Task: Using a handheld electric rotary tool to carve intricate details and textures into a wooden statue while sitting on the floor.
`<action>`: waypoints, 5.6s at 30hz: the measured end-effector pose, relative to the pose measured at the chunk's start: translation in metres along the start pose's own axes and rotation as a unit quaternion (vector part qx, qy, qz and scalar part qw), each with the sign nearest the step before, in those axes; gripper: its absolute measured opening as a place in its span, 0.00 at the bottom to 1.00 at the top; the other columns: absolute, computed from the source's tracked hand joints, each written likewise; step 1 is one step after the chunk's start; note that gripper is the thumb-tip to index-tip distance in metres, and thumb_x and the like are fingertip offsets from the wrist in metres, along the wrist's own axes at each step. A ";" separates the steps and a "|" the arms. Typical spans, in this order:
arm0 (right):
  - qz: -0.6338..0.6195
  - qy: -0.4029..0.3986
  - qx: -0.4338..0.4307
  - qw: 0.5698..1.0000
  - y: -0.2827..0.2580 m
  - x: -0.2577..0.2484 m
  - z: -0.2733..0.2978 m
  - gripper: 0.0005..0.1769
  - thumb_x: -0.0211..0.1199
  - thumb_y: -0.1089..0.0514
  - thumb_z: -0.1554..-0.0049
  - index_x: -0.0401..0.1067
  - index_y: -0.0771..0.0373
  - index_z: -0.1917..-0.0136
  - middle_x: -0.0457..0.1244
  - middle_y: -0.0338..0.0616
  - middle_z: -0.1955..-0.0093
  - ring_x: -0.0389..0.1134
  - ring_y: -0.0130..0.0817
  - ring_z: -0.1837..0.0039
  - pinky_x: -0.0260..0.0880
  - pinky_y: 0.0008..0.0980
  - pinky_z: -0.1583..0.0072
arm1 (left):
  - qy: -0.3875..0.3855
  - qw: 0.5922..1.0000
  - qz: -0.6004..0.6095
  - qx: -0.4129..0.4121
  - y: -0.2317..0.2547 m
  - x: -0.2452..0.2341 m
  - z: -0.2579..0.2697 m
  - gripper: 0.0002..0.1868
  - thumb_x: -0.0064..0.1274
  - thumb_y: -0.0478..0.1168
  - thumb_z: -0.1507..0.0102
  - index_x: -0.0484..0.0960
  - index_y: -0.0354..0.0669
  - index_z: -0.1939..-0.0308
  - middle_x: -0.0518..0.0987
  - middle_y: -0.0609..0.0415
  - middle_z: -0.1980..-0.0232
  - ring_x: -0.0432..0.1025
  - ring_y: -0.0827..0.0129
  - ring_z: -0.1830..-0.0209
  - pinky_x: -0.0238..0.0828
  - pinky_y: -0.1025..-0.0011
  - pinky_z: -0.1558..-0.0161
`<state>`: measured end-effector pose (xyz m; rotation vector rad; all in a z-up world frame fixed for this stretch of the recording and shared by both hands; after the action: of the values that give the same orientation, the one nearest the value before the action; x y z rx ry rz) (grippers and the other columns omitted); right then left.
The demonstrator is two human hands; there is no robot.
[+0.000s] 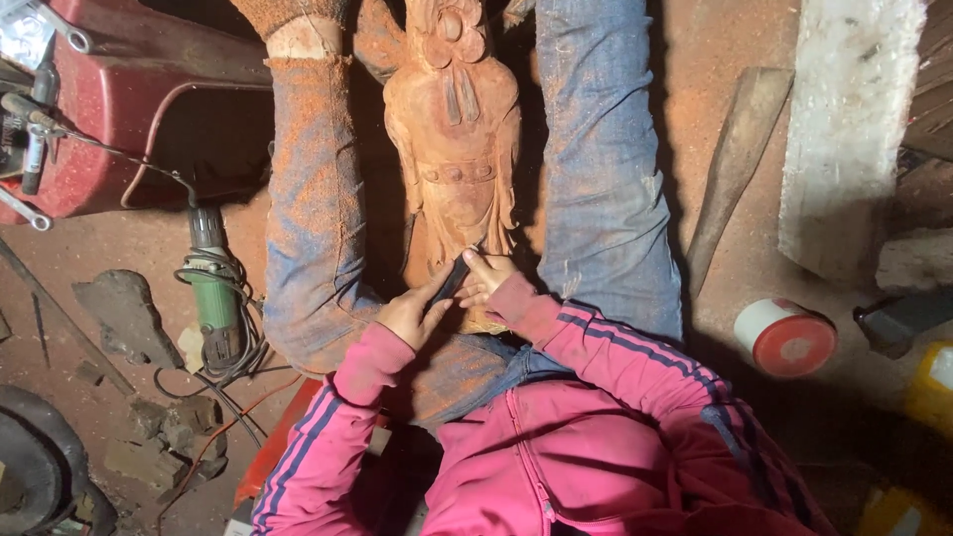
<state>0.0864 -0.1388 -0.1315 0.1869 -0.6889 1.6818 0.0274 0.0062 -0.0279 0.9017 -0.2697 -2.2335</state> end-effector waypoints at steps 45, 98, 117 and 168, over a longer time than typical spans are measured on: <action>0.024 0.069 -0.043 0.996 0.010 -0.015 -0.011 0.34 0.61 0.37 0.37 0.71 0.75 0.44 0.60 0.67 0.54 0.72 0.56 0.55 0.76 0.53 0.55 | 0.033 0.998 -0.018 -0.050 0.013 0.030 0.003 0.34 0.39 0.55 0.31 0.48 0.80 0.21 0.80 0.43 0.48 0.77 0.44 0.46 0.75 0.50 0.44; 0.148 0.056 -0.064 0.985 0.000 -0.032 0.015 0.29 0.63 0.38 0.38 0.76 0.69 0.46 0.65 0.60 0.65 0.74 0.49 0.63 0.78 0.44 0.60 | 0.001 0.987 0.115 -0.110 0.023 0.090 0.016 0.35 0.34 0.59 0.30 0.43 0.67 0.19 0.79 0.36 0.42 0.75 0.40 0.43 0.73 0.47 0.40; 0.595 -0.009 -0.212 0.775 -0.066 -0.017 0.051 0.19 0.56 0.44 0.34 0.73 0.63 0.52 0.66 0.64 0.58 0.68 0.61 0.55 0.65 0.56 0.52 | 0.123 0.716 0.682 0.085 0.060 0.197 -0.087 0.41 0.56 0.29 0.38 0.52 0.41 0.25 0.65 0.36 0.28 0.68 0.49 0.35 0.72 0.55 0.39; 0.703 -0.098 -0.225 0.668 -0.104 -0.029 0.017 0.19 0.62 0.40 0.38 0.77 0.56 0.56 0.67 0.51 0.59 0.70 0.51 0.53 0.70 0.45 0.50 | 0.073 0.515 0.854 0.024 0.100 0.227 -0.160 0.56 0.59 0.26 0.36 0.34 0.57 0.19 0.46 0.49 0.18 0.61 0.41 0.29 0.73 0.35 0.46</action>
<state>0.1871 -0.1640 -0.0967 -0.7530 -1.6297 2.8542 0.0730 -0.2106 -0.2225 0.3325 -0.7112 -0.2405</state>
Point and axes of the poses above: each hand's wrist, its own z-axis away from the middle knuckle, its own x-axis out of the palm, y = z × x, the point moved 4 cm from there along -z, towards the middle knuckle
